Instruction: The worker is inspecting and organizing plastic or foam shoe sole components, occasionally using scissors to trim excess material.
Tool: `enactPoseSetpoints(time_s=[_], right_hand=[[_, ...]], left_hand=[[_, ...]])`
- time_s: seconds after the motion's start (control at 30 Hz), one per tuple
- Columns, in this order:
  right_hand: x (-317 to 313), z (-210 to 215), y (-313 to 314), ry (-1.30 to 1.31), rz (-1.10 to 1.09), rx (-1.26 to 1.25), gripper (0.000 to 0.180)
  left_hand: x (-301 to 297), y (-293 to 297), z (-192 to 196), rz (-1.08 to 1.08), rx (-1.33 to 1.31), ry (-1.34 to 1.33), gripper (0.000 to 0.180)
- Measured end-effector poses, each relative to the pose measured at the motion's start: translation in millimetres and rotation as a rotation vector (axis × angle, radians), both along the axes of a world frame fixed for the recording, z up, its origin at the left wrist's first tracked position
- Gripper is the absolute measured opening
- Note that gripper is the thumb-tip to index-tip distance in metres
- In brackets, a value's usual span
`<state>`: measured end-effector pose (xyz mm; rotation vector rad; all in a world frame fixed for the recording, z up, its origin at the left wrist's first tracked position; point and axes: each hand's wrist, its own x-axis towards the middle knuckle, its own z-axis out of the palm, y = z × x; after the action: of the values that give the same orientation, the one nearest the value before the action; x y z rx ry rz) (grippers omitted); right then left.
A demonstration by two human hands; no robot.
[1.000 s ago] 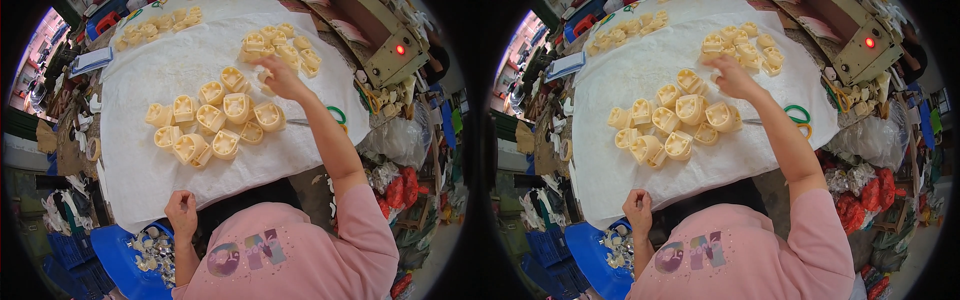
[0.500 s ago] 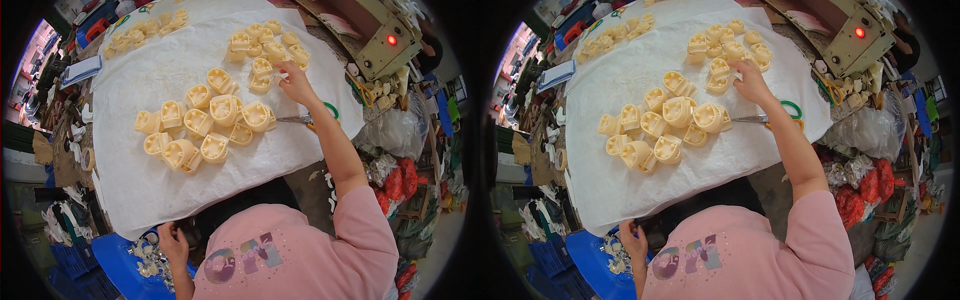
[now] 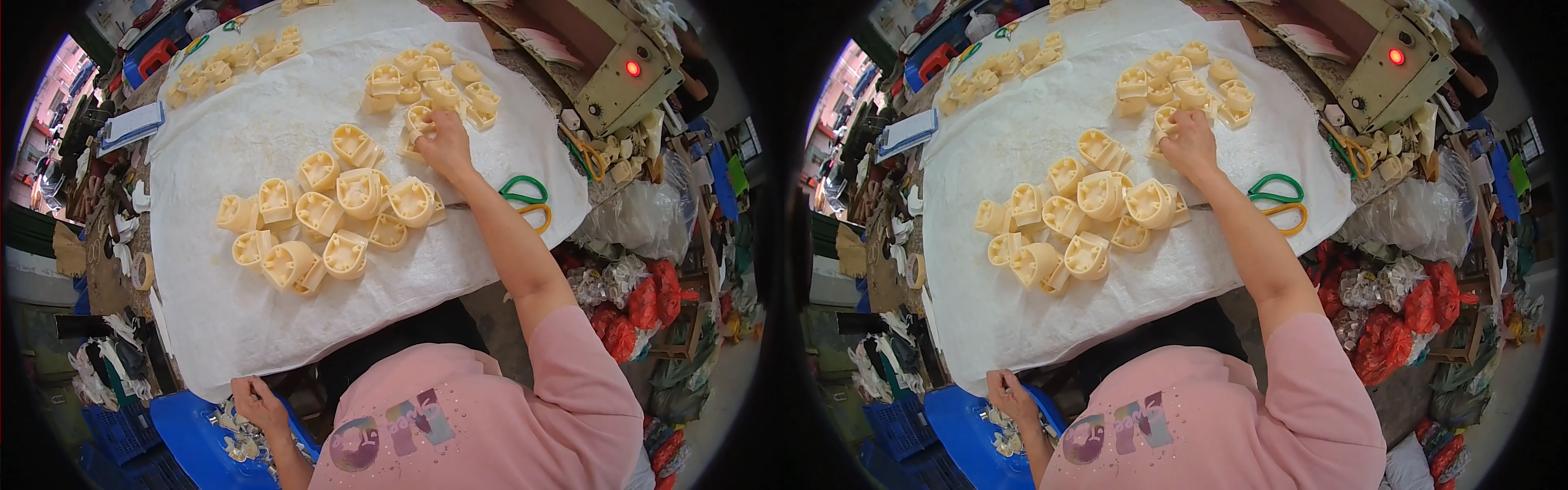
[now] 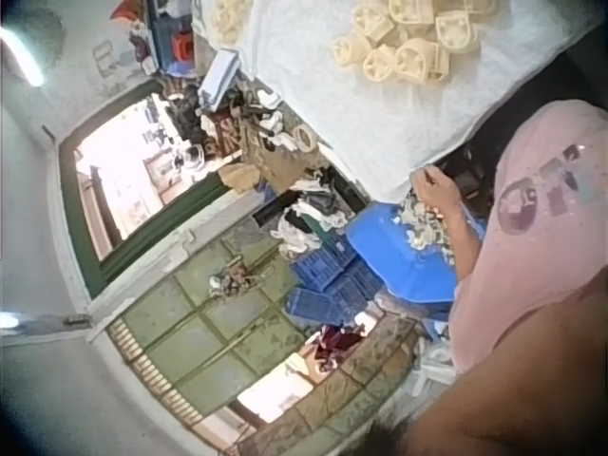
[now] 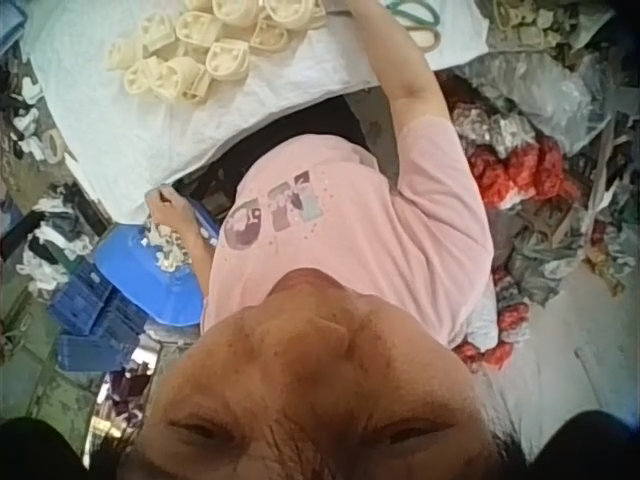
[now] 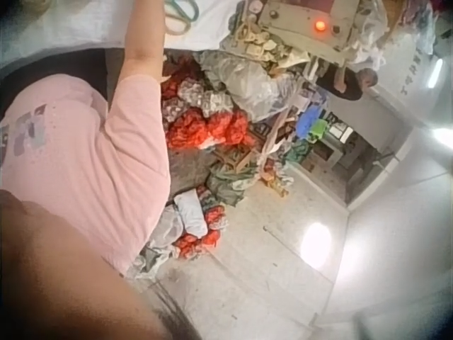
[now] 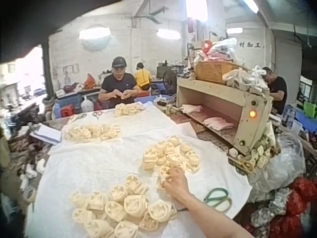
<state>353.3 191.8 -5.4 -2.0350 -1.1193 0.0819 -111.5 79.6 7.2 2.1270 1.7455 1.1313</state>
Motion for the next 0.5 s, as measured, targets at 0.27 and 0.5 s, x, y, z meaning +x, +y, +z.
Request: enactPoseSetpoints(time_s=[0.27, 0.5], right_hand=[[12.3, 11.5, -20.4, 0.486, -0.015, 0.292, 0.042], [6.3, 19.7, -30.8, -0.043, 0.494, -0.117, 0.05]], left_hand=[[-15.9, -0.8, -16.2, -0.134, -0.18, -0.12, 0.027], [-12.6, -7.8, -11.2, -0.049, -0.119, 0.003, 0.026]])
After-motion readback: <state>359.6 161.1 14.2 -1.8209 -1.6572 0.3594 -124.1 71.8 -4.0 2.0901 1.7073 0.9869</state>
